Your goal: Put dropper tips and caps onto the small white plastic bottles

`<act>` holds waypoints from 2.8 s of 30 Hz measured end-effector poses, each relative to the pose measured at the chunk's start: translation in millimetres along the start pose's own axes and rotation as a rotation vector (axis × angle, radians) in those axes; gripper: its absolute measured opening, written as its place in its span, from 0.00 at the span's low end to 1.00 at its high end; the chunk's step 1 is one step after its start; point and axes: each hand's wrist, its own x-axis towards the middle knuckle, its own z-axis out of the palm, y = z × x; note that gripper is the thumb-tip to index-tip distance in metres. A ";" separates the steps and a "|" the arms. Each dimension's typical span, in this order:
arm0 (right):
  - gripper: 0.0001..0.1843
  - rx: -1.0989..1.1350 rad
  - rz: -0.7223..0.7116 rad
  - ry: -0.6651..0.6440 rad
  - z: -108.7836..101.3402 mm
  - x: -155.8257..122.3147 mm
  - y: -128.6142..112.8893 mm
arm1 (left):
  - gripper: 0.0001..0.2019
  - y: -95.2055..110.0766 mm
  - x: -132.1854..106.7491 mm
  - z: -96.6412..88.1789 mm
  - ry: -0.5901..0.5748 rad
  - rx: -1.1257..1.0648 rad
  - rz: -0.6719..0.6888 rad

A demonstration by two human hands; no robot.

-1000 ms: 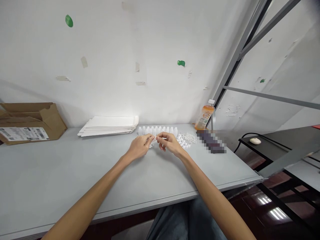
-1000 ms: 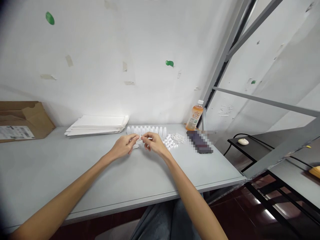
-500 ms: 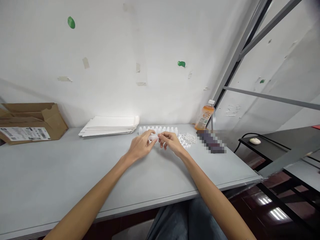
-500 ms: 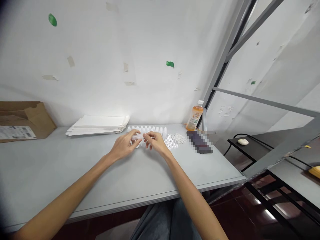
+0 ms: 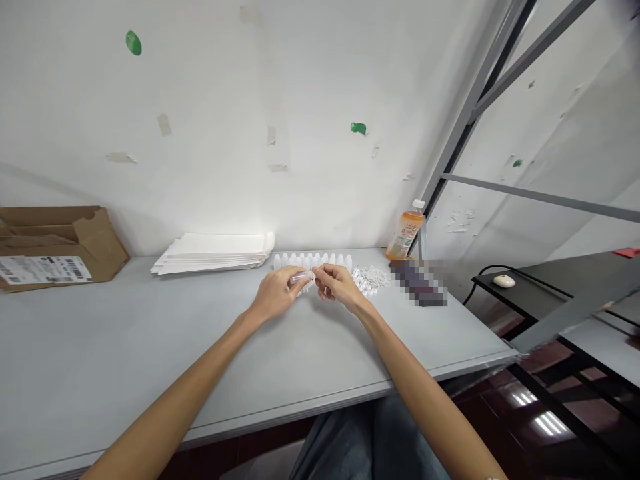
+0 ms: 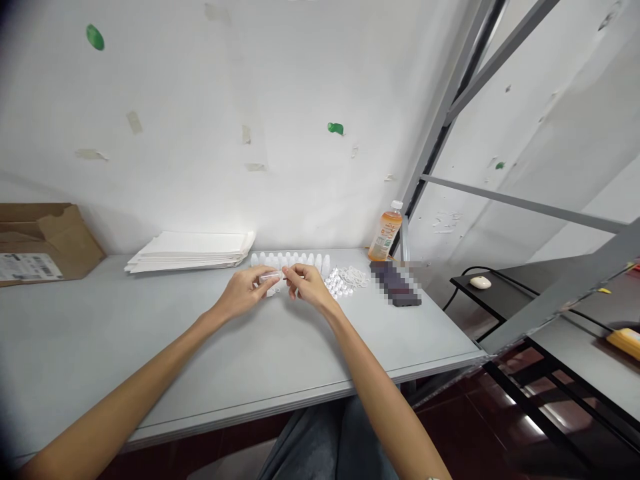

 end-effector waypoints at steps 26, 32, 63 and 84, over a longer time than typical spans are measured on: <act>0.19 0.107 -0.073 0.052 3.2 -1.5 -4.0 | 0.18 1.8 -5.4 4.9 0.005 0.260 0.080; 0.20 0.008 -0.054 0.124 1.4 0.6 -1.7 | 0.14 -4.7 -7.4 8.8 -0.004 0.322 0.181; 0.14 -0.694 -0.187 0.424 -125.9 -39.9 17.0 | 0.19 -8.8 5.2 2.8 0.017 0.057 -0.006; 0.10 -1.297 -0.338 0.285 -73.5 -36.9 38.3 | 0.21 -11.0 4.4 6.1 -0.008 0.086 0.001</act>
